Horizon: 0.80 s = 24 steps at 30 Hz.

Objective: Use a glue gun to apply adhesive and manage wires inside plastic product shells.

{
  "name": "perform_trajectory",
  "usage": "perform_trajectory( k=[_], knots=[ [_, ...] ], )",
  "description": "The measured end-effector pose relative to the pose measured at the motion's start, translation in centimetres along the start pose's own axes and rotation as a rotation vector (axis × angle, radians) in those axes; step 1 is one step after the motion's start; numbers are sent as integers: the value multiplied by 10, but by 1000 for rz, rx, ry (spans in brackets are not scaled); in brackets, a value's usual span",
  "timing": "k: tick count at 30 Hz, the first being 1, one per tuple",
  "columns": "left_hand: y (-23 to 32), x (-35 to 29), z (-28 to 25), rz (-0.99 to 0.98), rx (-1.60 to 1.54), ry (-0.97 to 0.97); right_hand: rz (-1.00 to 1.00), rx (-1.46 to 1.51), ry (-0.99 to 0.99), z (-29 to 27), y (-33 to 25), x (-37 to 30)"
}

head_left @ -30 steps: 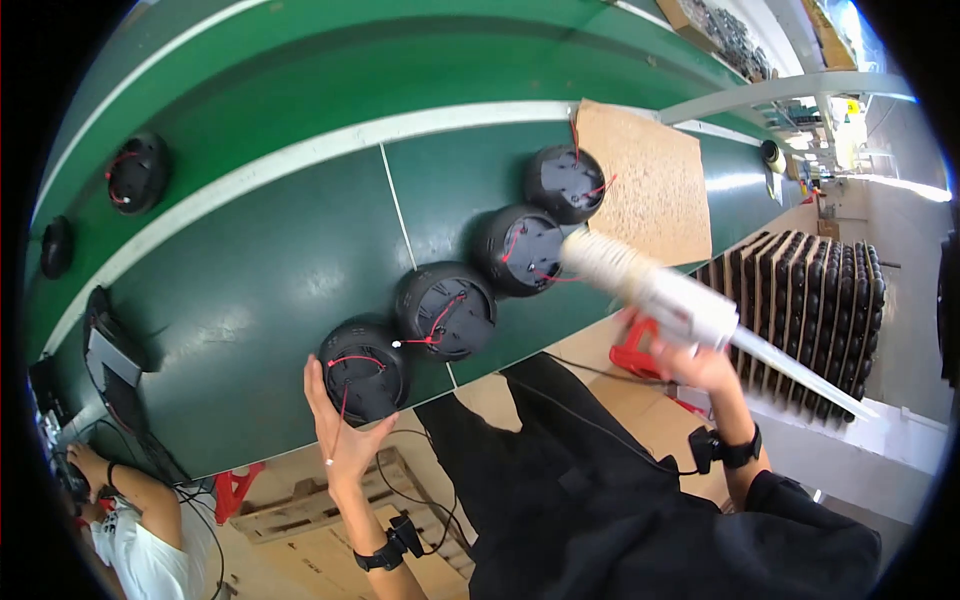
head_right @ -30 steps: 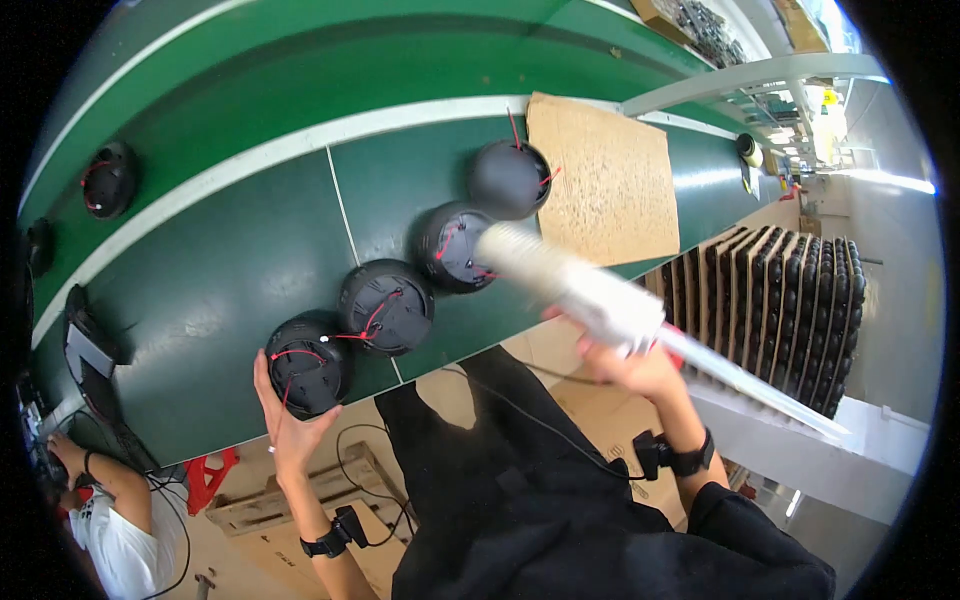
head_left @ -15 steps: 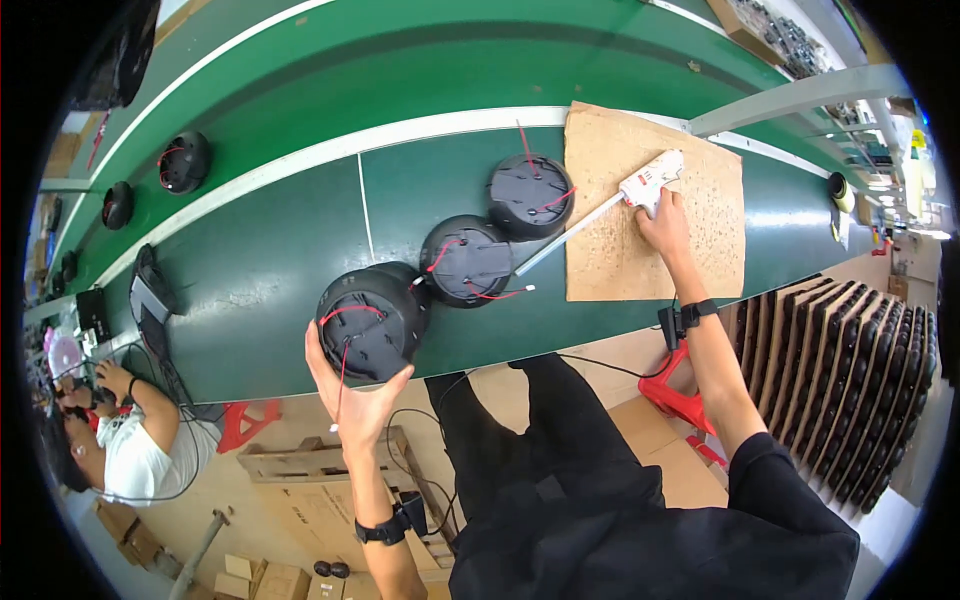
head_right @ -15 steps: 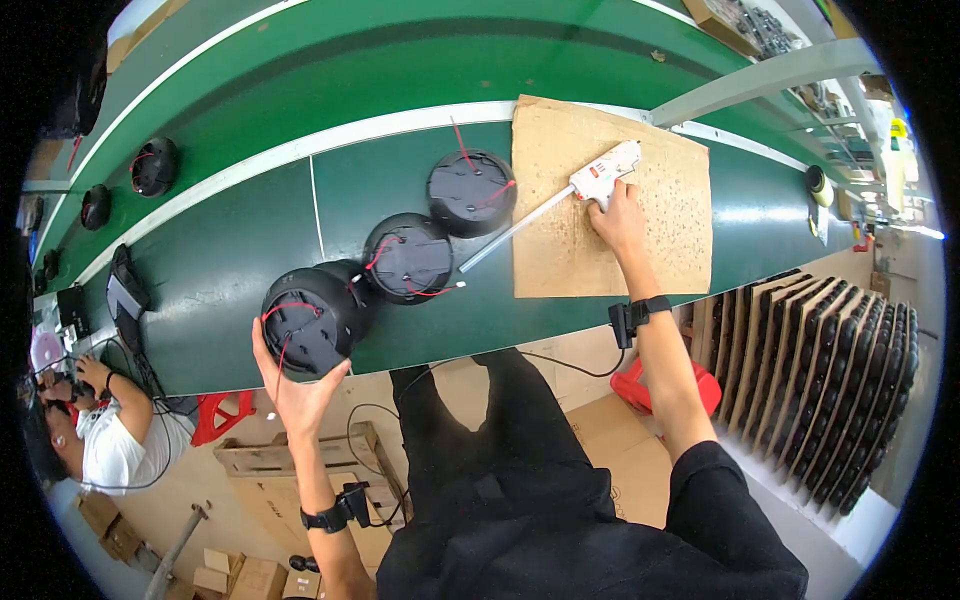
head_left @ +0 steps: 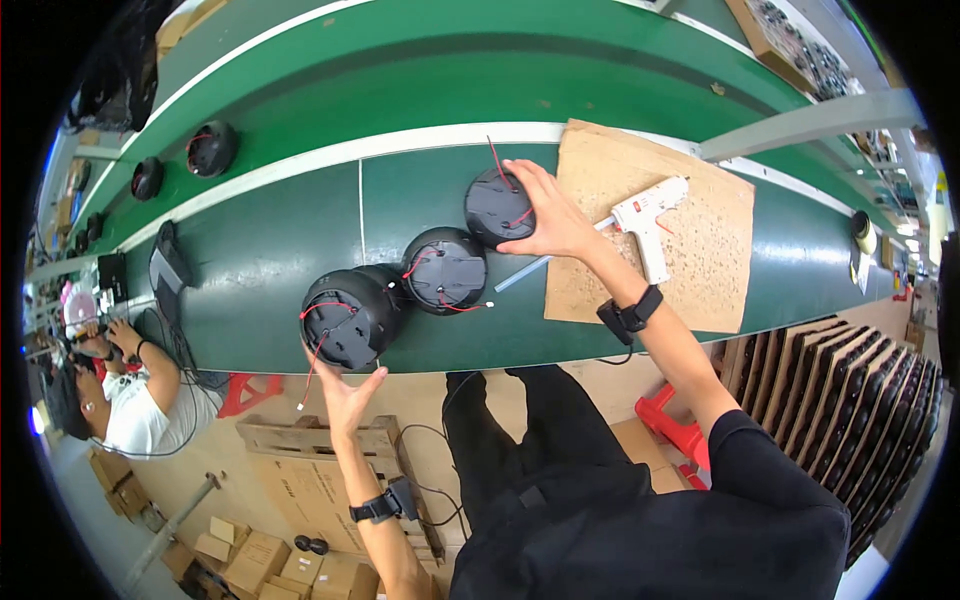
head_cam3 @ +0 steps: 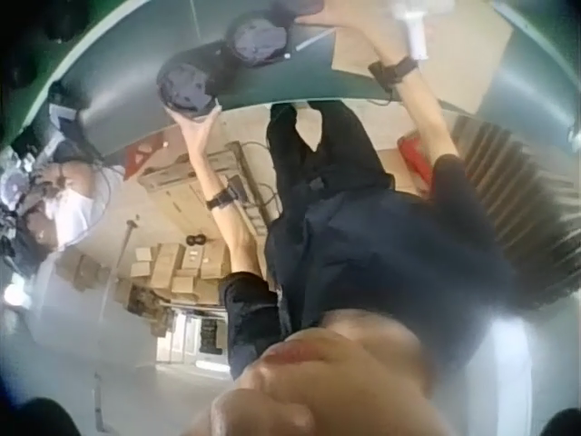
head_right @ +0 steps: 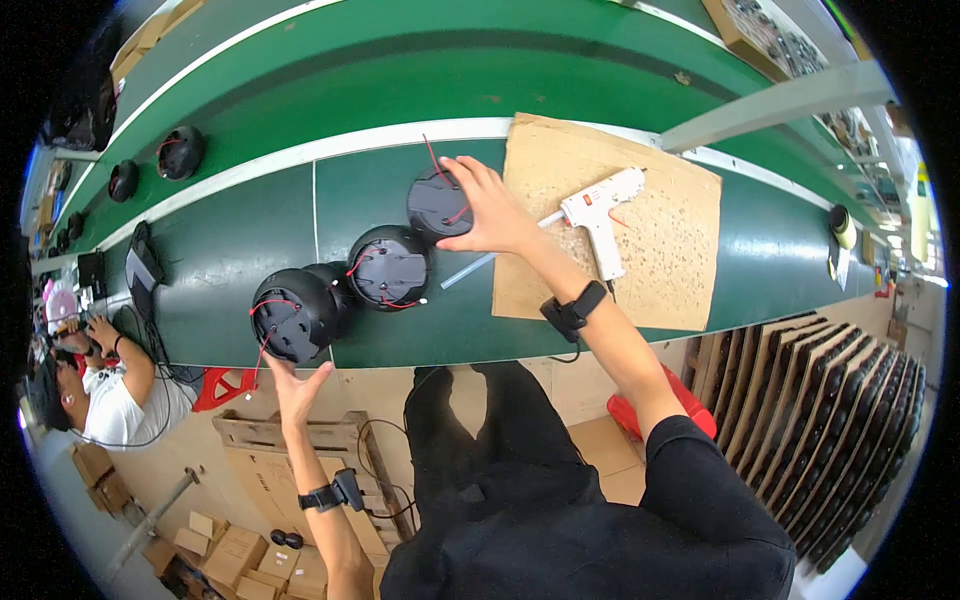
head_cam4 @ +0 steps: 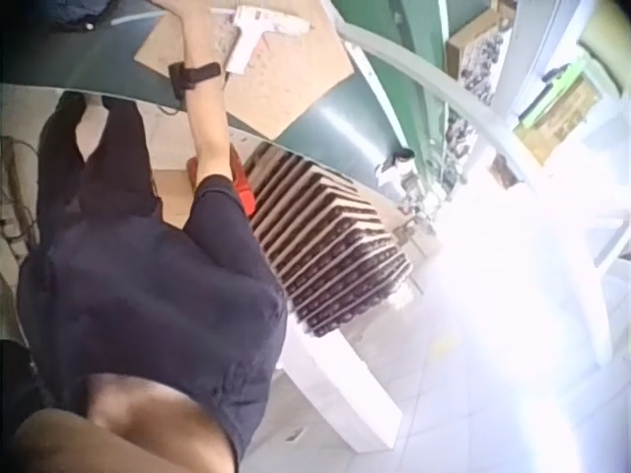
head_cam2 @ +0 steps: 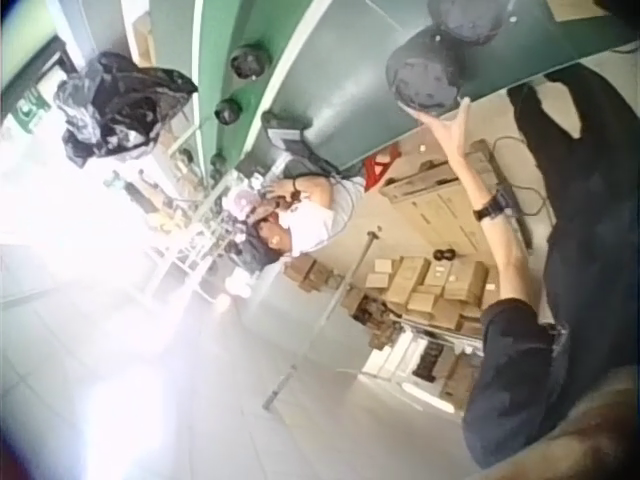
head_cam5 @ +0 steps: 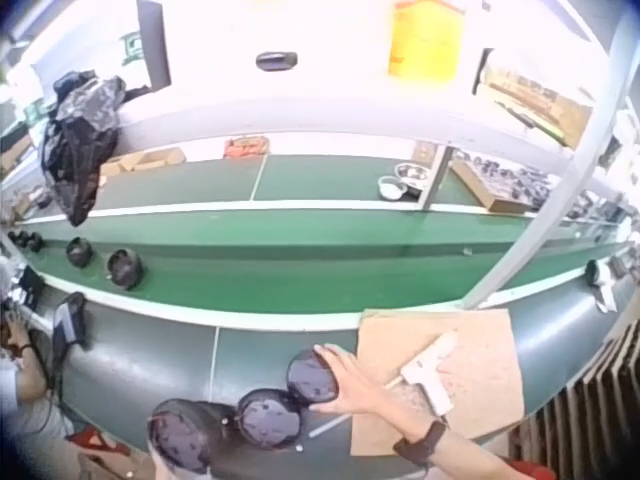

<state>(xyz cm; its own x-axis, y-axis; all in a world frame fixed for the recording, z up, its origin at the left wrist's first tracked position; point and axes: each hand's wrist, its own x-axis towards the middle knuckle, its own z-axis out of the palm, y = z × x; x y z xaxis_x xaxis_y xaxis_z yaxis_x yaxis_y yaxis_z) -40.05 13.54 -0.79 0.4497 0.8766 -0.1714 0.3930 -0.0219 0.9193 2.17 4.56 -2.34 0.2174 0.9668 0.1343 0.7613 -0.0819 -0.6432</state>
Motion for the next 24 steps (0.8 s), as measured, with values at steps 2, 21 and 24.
perform_trajectory(
  k=[2, 21, 24],
  knots=[
    [-13, -1, 10, -71, -85, 26, -52, 61, 37, -3, 4, -1],
    [-36, 15, 49, 9, 110, 281, -16, 447, -35, 7, -122, -18],
    [-57, -5, 42, 17, 52, 328, 462, 740, 173, 19, -77, -71]
  ],
)
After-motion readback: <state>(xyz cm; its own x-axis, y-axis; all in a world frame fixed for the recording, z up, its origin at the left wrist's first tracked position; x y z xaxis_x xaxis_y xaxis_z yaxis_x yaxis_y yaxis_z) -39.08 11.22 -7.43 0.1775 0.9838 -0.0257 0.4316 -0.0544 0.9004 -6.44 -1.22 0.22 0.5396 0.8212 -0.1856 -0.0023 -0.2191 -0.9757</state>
